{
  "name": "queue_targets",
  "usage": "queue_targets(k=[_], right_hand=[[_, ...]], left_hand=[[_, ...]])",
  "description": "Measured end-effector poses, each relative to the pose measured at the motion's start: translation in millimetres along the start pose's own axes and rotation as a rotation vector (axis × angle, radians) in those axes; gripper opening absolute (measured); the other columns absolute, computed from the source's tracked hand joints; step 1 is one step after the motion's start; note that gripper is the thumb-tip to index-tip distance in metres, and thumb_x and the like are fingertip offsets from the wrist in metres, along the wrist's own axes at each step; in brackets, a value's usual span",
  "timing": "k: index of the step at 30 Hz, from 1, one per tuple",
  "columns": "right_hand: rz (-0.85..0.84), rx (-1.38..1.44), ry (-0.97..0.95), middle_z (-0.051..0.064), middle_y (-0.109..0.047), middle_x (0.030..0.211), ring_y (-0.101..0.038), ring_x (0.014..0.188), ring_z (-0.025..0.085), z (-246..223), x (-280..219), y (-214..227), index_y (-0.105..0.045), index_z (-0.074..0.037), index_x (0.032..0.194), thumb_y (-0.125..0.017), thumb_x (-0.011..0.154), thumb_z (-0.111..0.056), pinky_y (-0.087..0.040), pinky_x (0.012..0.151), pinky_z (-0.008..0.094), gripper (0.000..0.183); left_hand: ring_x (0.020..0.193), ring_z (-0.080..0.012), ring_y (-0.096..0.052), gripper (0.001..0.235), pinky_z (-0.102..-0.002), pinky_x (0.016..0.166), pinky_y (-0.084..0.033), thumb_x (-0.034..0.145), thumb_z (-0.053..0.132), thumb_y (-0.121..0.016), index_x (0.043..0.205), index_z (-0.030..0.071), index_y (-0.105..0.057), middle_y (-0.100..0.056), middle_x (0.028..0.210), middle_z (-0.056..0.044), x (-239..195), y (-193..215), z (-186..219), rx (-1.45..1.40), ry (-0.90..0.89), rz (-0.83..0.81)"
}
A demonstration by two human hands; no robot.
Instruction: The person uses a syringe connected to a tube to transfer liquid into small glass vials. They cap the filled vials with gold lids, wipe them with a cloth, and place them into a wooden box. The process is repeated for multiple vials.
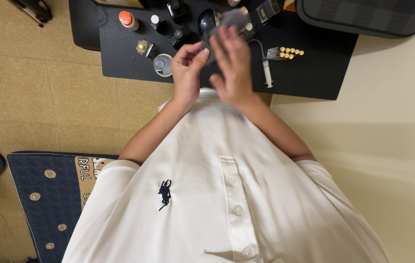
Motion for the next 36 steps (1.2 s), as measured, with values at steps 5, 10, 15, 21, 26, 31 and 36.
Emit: queue_targets(k=[5, 10, 15, 21, 26, 31, 36], right_hand=[[-0.014, -0.008, -0.049, 0.016, -0.032, 0.169, -0.028, 0.161, 0.037, 12, 1, 1, -0.039, -0.004, 0.161, -0.033, 0.111, -0.06, -0.022, 0.133, 0.053, 0.075], [0.129, 0.037, -0.137, 0.019, -0.028, 0.171, -0.023, 0.159, 0.039, 11, 7, 11, -0.039, -0.005, 0.163, -0.03, 0.115, -0.06, -0.021, 0.131, 0.049, 0.074], [-0.065, -0.042, 0.065, 0.016, -0.033, 0.168, -0.028, 0.159, 0.039, 10, -10, -10, -0.045, -0.005, 0.159, -0.028, 0.108, -0.06, -0.019, 0.132, 0.057, 0.077], [0.098, 0.004, -0.014, 0.02, -0.028, 0.169, -0.024, 0.162, 0.039, 13, 5, 18, -0.042, -0.005, 0.161, -0.027, 0.113, -0.062, -0.019, 0.134, 0.056, 0.076], [-0.095, -0.055, 0.113, 0.013, -0.037, 0.166, -0.031, 0.158, 0.036, 11, -11, 4, -0.05, -0.011, 0.156, -0.029, 0.106, -0.061, -0.019, 0.131, 0.057, 0.073], [0.055, -0.06, 0.03, 0.017, -0.031, 0.169, -0.027, 0.16, 0.038, 19, 6, 20, -0.044, -0.002, 0.159, -0.034, 0.112, -0.057, -0.019, 0.133, 0.056, 0.073], [0.141, 0.098, -0.023, 0.019, -0.026, 0.17, -0.027, 0.162, 0.038, 0, 5, 20, -0.043, -0.002, 0.159, -0.038, 0.116, -0.052, -0.025, 0.13, 0.05, 0.066]], left_hand=[[0.093, -0.0121, -0.067, 0.017, -0.027, 0.088, -0.056, 0.098, 0.001, -0.074, 0.114, -0.001, -0.069, -0.072, 0.103, -0.006, 2, 3, 0, -0.009, 0.04, 0.01], [0.095, -0.0165, -0.072, 0.015, -0.028, 0.089, -0.058, 0.1, 0.012, -0.067, 0.11, 0.001, -0.066, -0.073, 0.104, -0.006, 0, -8, 6, -0.238, 0.244, -0.036], [0.084, -0.0147, -0.069, 0.019, -0.028, 0.075, -0.057, 0.104, 0.018, -0.067, 0.119, 0.006, -0.066, -0.071, 0.095, -0.003, 2, -1, -2, -0.579, 0.529, -0.188], [0.087, -0.0149, -0.07, 0.019, -0.025, 0.081, -0.057, 0.102, 0.016, -0.062, 0.119, 0.009, -0.066, -0.074, 0.102, -0.008, -4, -10, 4, -0.568, 0.758, -0.111], [0.088, -0.0176, -0.071, 0.022, -0.029, 0.08, -0.059, 0.1, 0.016, -0.064, 0.116, 0.002, -0.066, -0.073, 0.103, -0.009, 4, 7, -4, -0.596, 0.701, -0.071], [0.086, -0.0171, -0.071, 0.012, -0.024, 0.078, -0.058, 0.099, 0.015, -0.067, 0.11, 0.011, -0.064, -0.073, 0.103, -0.013, -1, -3, 7, -0.555, 0.728, -0.145], [0.089, -0.0171, -0.071, 0.017, -0.029, 0.08, -0.06, 0.099, 0.01, -0.074, 0.113, 0.004, -0.068, -0.072, 0.103, -0.011, -2, -8, 18, -0.095, 0.362, -0.164]])
Point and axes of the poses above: each hand's wrist, its own x-axis towards the middle knuckle, its own y-axis out of the back of the hand, z = x × y, the point moved 2 cm from there along x, towards the middle knuckle
